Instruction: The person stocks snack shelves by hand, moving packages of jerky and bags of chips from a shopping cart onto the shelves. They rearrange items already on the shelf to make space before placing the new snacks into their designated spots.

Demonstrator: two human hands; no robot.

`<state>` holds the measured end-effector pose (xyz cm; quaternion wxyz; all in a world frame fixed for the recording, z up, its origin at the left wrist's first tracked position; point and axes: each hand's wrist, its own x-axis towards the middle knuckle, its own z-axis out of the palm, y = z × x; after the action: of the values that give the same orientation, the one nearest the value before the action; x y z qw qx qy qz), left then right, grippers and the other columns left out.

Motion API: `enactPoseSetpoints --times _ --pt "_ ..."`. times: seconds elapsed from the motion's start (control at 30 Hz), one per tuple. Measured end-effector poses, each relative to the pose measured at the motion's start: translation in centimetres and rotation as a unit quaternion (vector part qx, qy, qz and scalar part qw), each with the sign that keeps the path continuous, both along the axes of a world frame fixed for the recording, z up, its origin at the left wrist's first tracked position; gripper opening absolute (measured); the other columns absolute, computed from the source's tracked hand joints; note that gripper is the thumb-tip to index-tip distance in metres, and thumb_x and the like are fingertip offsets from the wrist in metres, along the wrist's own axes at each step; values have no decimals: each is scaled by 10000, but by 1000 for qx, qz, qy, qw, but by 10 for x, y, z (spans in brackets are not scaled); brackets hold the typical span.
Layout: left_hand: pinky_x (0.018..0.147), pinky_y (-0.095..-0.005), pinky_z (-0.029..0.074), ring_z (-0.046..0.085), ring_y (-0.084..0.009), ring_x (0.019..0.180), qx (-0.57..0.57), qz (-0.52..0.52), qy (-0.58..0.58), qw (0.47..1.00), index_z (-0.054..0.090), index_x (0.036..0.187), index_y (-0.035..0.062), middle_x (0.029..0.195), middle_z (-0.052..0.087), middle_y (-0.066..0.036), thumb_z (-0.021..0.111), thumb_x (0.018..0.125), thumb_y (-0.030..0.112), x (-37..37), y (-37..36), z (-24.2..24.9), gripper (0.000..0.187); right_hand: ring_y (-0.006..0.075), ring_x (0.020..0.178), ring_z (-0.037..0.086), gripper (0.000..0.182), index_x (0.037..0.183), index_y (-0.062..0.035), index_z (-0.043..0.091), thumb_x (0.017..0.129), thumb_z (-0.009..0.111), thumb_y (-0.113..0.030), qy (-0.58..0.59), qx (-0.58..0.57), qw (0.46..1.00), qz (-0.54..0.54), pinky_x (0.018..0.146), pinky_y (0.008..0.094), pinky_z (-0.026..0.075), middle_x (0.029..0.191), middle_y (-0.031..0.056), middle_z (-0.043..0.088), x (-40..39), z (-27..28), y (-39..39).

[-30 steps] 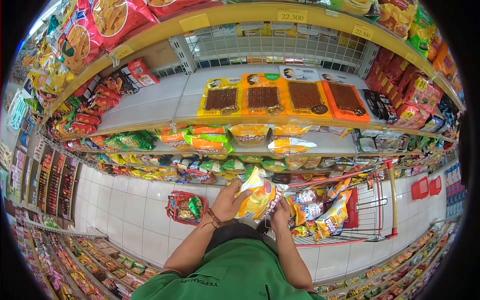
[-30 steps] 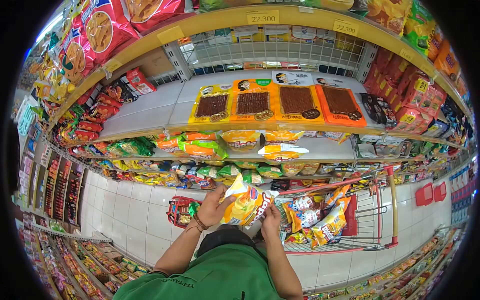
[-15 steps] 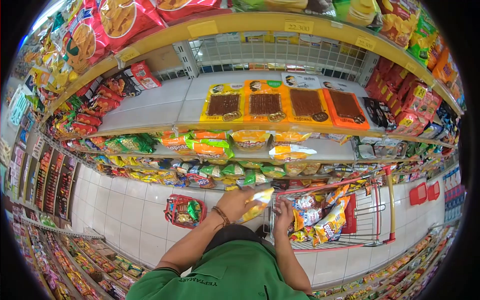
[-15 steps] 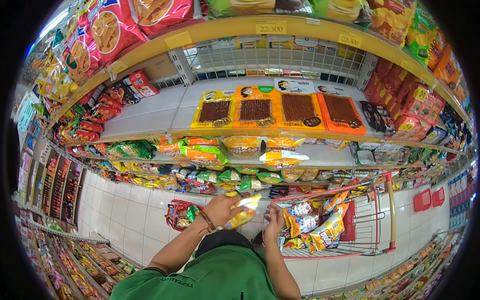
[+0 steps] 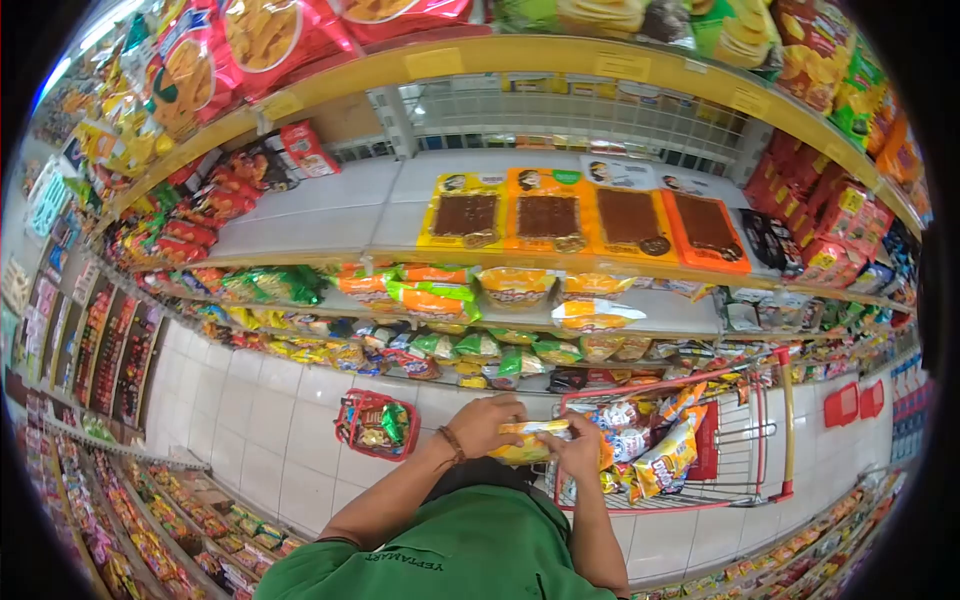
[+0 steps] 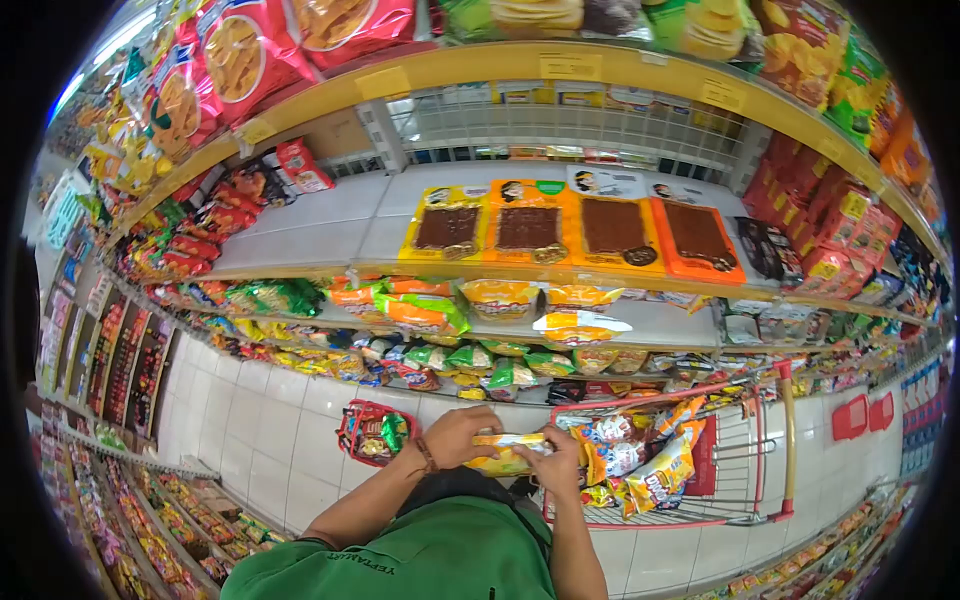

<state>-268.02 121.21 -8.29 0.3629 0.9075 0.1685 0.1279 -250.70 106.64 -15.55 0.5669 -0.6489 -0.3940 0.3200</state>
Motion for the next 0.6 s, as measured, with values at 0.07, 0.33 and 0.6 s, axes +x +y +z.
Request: enactPoseSetpoints --times 0.07,0.33,0.6 --pt "755 -453 498 623 -348 895 30 26 25 999 593 938 58 891 632 -129 801 770 275 2 -6 -4 345 105 766 620 312 897 23 644 673 849 94 94 3 995 15 582 253 512 797 27 609 6 -3 -4" --pt "790 -496 498 617 -388 938 -8 -5 -26 1000 540 1024 61 964 619 -149 649 821 99 24 -20 4 234 116 815 611 345 881 2 667 624 891 61 96 57 994 24 726 258 492 886 52 655 22 -21 -16" --pt "740 -457 475 602 -394 846 -113 104 -69 986 504 993 31 876 585 -170 662 858 116 13 -16 -3 224 205 1123 625 738 1227 23 636 544 914 18 -56 -118 986 107 1016 329 467 1179 109 677 56 7 -33"
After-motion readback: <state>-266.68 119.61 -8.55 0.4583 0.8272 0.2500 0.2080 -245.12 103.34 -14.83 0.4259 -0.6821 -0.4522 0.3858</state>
